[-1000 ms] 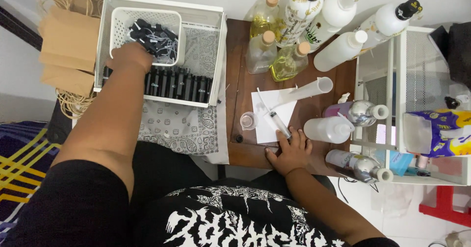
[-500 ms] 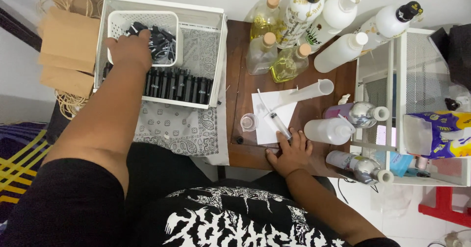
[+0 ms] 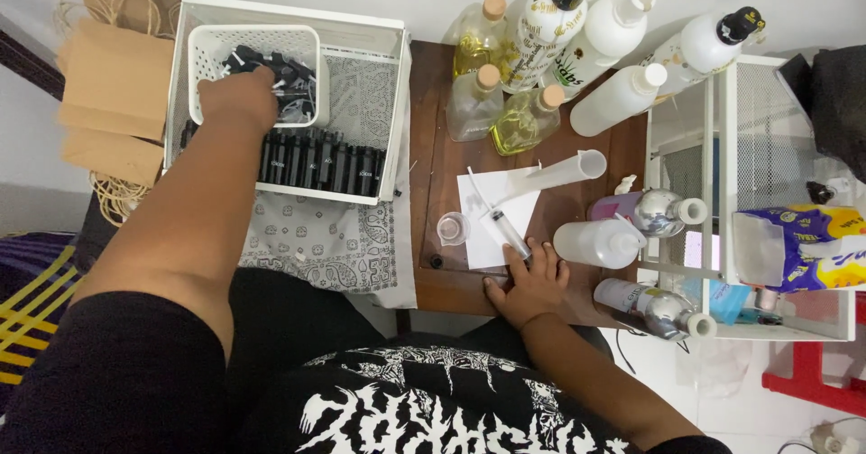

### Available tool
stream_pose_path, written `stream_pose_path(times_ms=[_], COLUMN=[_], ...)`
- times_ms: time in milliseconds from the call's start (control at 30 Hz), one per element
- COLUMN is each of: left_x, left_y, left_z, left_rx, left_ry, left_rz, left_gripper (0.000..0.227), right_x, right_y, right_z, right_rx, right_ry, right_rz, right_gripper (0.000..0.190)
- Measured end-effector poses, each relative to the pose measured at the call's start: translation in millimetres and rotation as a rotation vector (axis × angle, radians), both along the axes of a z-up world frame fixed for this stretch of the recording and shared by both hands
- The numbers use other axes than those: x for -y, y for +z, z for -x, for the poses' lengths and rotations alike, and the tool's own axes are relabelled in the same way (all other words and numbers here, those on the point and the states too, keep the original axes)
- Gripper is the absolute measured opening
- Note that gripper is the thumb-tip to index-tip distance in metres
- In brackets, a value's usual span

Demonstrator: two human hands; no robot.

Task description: Assembling small perfume sample bottles by attaching spray nozzles and filling them with liquid using a syringe

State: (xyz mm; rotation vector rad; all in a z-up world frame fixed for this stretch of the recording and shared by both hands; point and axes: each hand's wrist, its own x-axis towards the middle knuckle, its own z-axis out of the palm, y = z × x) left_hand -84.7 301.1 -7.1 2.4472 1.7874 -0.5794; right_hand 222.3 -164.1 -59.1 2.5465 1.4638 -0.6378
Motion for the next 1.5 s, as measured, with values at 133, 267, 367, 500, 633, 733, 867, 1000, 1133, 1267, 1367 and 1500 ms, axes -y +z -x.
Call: stream_pose_path(times_ms=[133,267,367,500,633,733,867,1000,1133,1267,1367,1500], left_x=[7.3,5.9,7.2,14.6,15.7,22.2,18.2,27.6,39.5,87.7,143.4,175.2], left_y=[31.3,24.3,26.6,42.6,19.2,32.3,31.6,41.1,48.8,91.3,129.2,109.3], left_z=[-6.2,-3.7,-7.4,-18.9,-23.0,-27.1,-22.0,-25.4,-13.7,-11.9,-4.6,35.1], left_rx=[0.138,0.311,0.315,0.287,0.301,0.299,0.332,0.463,0.944,1.651,2.045,2.206], left_ry=[0.076,0.136,0.137,0.147,0.218,0.240,0.236,0.336,0.534,0.890,0.995,0.731], left_rz=[0.079,0.150,0.142,0.165,0.108,0.139,0.118,0.035,-0.038,0.180,0.528,0.767], left_gripper=[0.044,0.047,0.046,0.055,0.053,0.051,0.046,0.030,0.034,0.031,0.030,0.029], right_x=[-3.9,-5.9,-7.1,-8.5,-4.9,-2.2,-2.6,-2.6,0.8,-3.4,-0.4,-1.2], right_y=[6.1,10.4,12.4,19.8,9.1,4.6,8.7,-3.3,-11.1,7.7,8.2,15.2], right_z=[0.8,0.4,1.0,3.3,2.3,2.5,2.3,0.8,-0.3,-0.6,1.0,-0.2], right_rx=[0.006,-0.003,-0.008,-0.006,0.010,0.015,0.013,0.021,0.081,0.006,0.021,-0.019], right_ry=[0.018,0.002,-0.001,0.009,0.011,0.002,0.017,-0.021,0.014,-0.002,0.036,0.025], right_rz=[0.060,0.109,0.121,0.117,0.083,0.044,0.018,-0.057,-0.179,0.007,0.014,0.046], right_gripper=[0.078,0.077,0.077,0.077,0.076,0.076,0.076,0.077,0.077,0.077,0.077,0.075])
